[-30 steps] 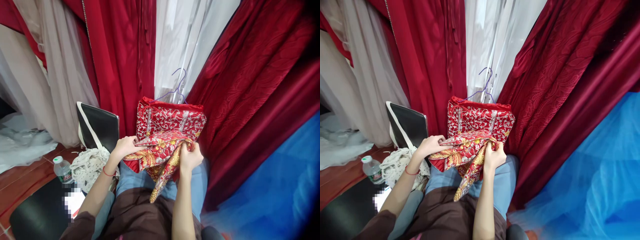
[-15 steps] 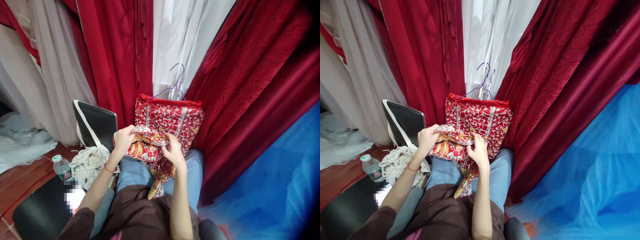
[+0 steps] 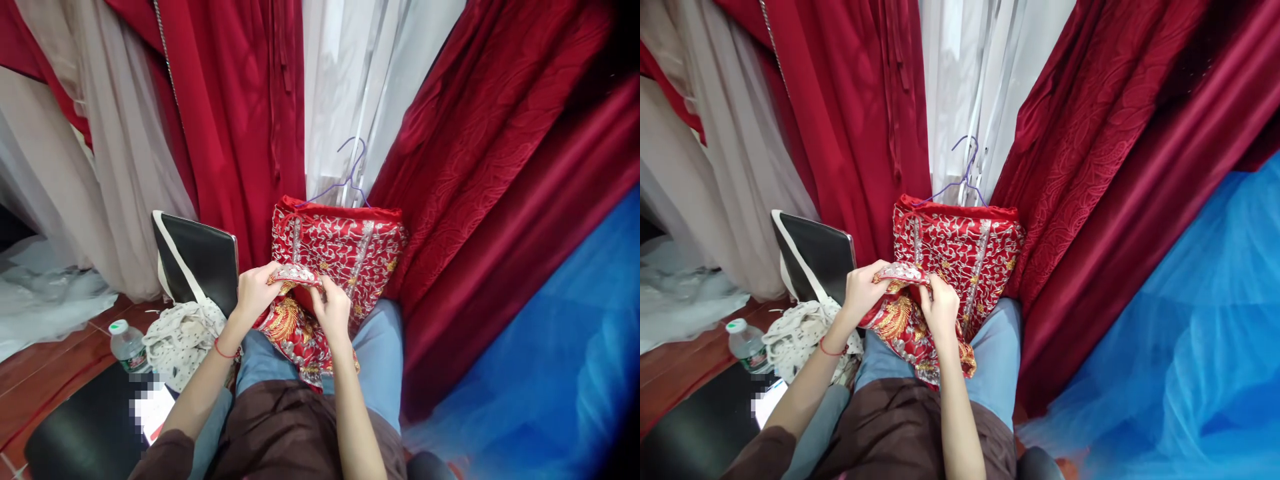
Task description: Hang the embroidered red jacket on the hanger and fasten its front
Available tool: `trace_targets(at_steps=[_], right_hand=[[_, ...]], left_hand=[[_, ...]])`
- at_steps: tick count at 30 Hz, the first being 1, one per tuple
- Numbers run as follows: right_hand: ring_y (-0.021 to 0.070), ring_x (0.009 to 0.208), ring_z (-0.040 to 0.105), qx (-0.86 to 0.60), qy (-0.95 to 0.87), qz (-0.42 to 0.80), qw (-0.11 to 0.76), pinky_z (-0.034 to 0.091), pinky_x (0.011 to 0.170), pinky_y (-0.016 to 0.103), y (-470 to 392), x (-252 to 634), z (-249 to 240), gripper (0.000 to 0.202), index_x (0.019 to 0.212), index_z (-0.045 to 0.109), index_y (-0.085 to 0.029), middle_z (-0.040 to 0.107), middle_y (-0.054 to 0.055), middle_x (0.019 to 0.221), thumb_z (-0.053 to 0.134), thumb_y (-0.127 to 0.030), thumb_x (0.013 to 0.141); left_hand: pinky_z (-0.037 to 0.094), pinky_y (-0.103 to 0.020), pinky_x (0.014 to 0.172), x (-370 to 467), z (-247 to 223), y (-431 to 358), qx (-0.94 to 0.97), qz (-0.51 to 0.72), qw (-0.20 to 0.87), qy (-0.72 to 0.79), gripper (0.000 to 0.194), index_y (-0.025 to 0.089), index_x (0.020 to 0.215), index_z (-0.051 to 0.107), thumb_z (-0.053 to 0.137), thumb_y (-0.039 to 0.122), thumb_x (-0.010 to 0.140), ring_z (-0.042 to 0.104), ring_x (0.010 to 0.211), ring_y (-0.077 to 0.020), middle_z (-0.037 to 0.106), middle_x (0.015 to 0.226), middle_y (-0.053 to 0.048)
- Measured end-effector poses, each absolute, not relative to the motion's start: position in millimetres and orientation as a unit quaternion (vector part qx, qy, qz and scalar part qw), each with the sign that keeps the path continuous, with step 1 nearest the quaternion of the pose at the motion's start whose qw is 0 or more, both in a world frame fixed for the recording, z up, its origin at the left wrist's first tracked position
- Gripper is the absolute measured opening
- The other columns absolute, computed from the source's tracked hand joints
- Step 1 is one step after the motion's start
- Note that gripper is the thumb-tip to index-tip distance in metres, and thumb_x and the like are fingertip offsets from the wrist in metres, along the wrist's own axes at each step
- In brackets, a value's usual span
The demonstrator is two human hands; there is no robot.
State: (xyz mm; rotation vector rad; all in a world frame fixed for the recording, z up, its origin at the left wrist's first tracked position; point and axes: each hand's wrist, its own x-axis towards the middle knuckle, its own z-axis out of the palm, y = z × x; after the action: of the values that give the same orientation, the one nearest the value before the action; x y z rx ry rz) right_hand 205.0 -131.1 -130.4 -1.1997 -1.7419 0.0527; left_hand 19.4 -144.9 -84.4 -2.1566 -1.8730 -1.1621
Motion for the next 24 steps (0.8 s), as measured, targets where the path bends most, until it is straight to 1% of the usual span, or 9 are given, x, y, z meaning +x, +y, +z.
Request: trace_targets(at_steps=[2, 5, 7, 9, 11, 14, 20, 22, 24], right_hand=[[0.0199, 0.073, 0.064, -0.508, -0.686, 0.011, 0.522, 0.046, 0.073, 0.030, -129, 203, -129, 0.027, 0.096, 0.065, -0.020, 0.072, 0.006, 0.085, 0.044, -0.036, 0.097], [0.0200, 0.069, 0.062, -0.544, -0.630, -0.005, 0.554, 0.045, 0.070, 0.030, -119, 204, -120, 0.030, 0.099, 0.063, -0.019, 0.071, 0.007, 0.083, 0.041, -0.038, 0.097], [0.0209, 0.067, 0.061, -0.564, -0.607, -0.022, 0.560, 0.044, 0.068, 0.031, -110, 209, -109, 0.032, 0.101, 0.062, -0.017, 0.070, 0.008, 0.080, 0.040, -0.041, 0.097], [0.0216, 0.068, 0.062, -0.563, -0.601, -0.041, 0.566, 0.044, 0.069, 0.031, -101, 217, -93, 0.033, 0.104, 0.060, -0.017, 0.069, 0.009, 0.082, 0.041, -0.042, 0.097], [0.0216, 0.073, 0.064, -0.546, -0.606, -0.062, 0.575, 0.044, 0.071, 0.030, -92, 226, -73, 0.032, 0.109, 0.058, -0.017, 0.070, 0.010, 0.090, 0.041, -0.041, 0.096], [0.0208, 0.078, 0.064, -0.530, -0.614, -0.093, 0.577, 0.042, 0.072, 0.030, -81, 239, -41, 0.030, 0.112, 0.055, -0.017, 0.070, 0.011, 0.097, 0.042, -0.040, 0.097], [0.0191, 0.066, 0.060, -0.525, -0.660, -0.146, 0.518, 0.035, 0.064, 0.029, -65, 234, 0, 0.042, 0.115, 0.056, -0.015, 0.068, 0.008, 0.080, 0.048, -0.053, 0.098], [0.0183, 0.062, 0.058, -0.515, -0.676, -0.137, 0.509, 0.034, 0.062, 0.028, -58, 224, 3, 0.042, 0.113, 0.056, -0.015, 0.066, 0.005, 0.074, 0.046, -0.054, 0.100], [0.0180, 0.060, 0.056, -0.504, -0.680, -0.109, 0.521, 0.035, 0.062, 0.029, -48, 214, 3, 0.040, 0.112, 0.056, -0.016, 0.063, 0.004, 0.071, 0.040, -0.051, 0.102]], left_hand=[[0.048, -0.029, 0.090, 21, -82, -147, -0.721, -0.389, 0.058, -0.571, 0.030, 0.023, 0.110, 0.067, 0.057, 0.043, 0.090, 0.070, 0.096, -0.0213, 0.076, 0.109, -0.006], [0.039, -0.039, 0.112, 21, -78, -150, -0.730, -0.390, 0.124, -0.547, 0.075, 0.017, 0.135, 0.053, 0.075, 0.056, 0.074, 0.056, 0.129, -0.0305, 0.060, 0.139, -0.016], [0.040, -0.045, 0.112, 15, -78, -149, -0.695, -0.375, 0.108, -0.604, 0.092, 0.014, 0.142, 0.046, 0.080, 0.057, 0.068, 0.047, 0.139, -0.0349, 0.051, 0.148, -0.021], [0.049, -0.044, 0.100, 4, -79, -144, -0.661, -0.316, 0.006, -0.681, 0.077, 0.016, 0.131, 0.057, 0.078, 0.058, 0.070, 0.058, 0.127, -0.0359, 0.063, 0.134, -0.019], [0.053, -0.039, 0.089, -11, -79, -132, -0.674, -0.248, -0.121, -0.685, 0.047, 0.017, 0.109, 0.070, 0.069, 0.054, 0.079, 0.069, 0.104, -0.0312, 0.075, 0.106, -0.011], [0.054, -0.031, 0.081, -32, -68, -101, -0.716, -0.312, -0.199, -0.592, 0.034, 0.017, 0.098, 0.074, 0.051, 0.042, 0.091, 0.071, 0.086, -0.0227, 0.076, 0.089, -0.004], [0.050, -0.029, 0.094, -32, 0, -17, -0.596, -0.599, -0.026, -0.534, 0.036, 0.013, 0.108, 0.067, 0.037, 0.031, 0.100, 0.067, 0.104, -0.0216, 0.073, 0.113, -0.011], [0.049, -0.033, 0.095, -24, 22, 1, -0.570, -0.609, 0.020, -0.550, 0.039, 0.012, 0.107, 0.066, 0.034, 0.034, 0.102, 0.067, 0.103, -0.0233, 0.072, 0.110, -0.013], [0.048, -0.035, 0.093, -15, 36, 8, -0.600, -0.568, 0.053, -0.561, 0.038, 0.014, 0.103, 0.066, 0.044, 0.044, 0.100, 0.067, 0.099, -0.0253, 0.072, 0.103, -0.013]])
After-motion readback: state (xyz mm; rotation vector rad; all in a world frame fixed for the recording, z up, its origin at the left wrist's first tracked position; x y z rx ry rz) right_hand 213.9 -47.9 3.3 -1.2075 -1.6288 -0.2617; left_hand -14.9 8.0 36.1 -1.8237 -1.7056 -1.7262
